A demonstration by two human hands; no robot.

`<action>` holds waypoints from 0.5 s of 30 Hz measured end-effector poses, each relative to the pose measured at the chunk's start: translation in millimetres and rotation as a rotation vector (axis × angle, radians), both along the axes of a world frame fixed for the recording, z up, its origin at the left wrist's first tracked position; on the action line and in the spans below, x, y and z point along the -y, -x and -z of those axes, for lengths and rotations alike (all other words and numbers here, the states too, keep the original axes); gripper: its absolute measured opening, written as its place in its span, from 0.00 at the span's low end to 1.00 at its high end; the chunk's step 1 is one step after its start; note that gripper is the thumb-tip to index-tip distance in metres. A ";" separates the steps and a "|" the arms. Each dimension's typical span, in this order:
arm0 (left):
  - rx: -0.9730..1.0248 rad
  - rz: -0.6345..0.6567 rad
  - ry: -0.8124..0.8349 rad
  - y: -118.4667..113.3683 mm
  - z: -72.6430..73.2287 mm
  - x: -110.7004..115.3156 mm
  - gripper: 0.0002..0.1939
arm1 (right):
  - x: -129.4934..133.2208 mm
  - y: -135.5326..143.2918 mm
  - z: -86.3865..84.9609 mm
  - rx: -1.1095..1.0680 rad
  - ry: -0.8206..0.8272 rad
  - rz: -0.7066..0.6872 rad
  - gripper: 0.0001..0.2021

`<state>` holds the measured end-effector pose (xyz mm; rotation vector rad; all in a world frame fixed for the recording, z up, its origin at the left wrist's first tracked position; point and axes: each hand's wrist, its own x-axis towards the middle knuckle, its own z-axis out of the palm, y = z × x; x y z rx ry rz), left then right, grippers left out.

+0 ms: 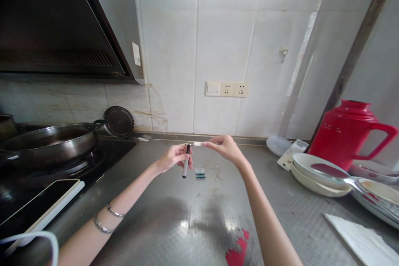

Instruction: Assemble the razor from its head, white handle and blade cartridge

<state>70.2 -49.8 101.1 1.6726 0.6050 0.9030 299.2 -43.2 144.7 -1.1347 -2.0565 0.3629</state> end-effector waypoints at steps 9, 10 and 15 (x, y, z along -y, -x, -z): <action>-0.096 -0.346 -0.249 -7.6 5.9 -6.0 0.07 | 18.6 26.6 -7.1 0.107 -0.194 0.096 0.25; -0.097 -0.344 -0.258 -7.8 5.2 -5.1 0.07 | 17.6 25.7 -6.4 0.115 -0.194 0.096 0.26; -0.087 -0.335 -0.240 -7.3 5.5 -6.5 0.06 | 13.4 15.9 -4.6 0.118 -0.161 0.115 0.28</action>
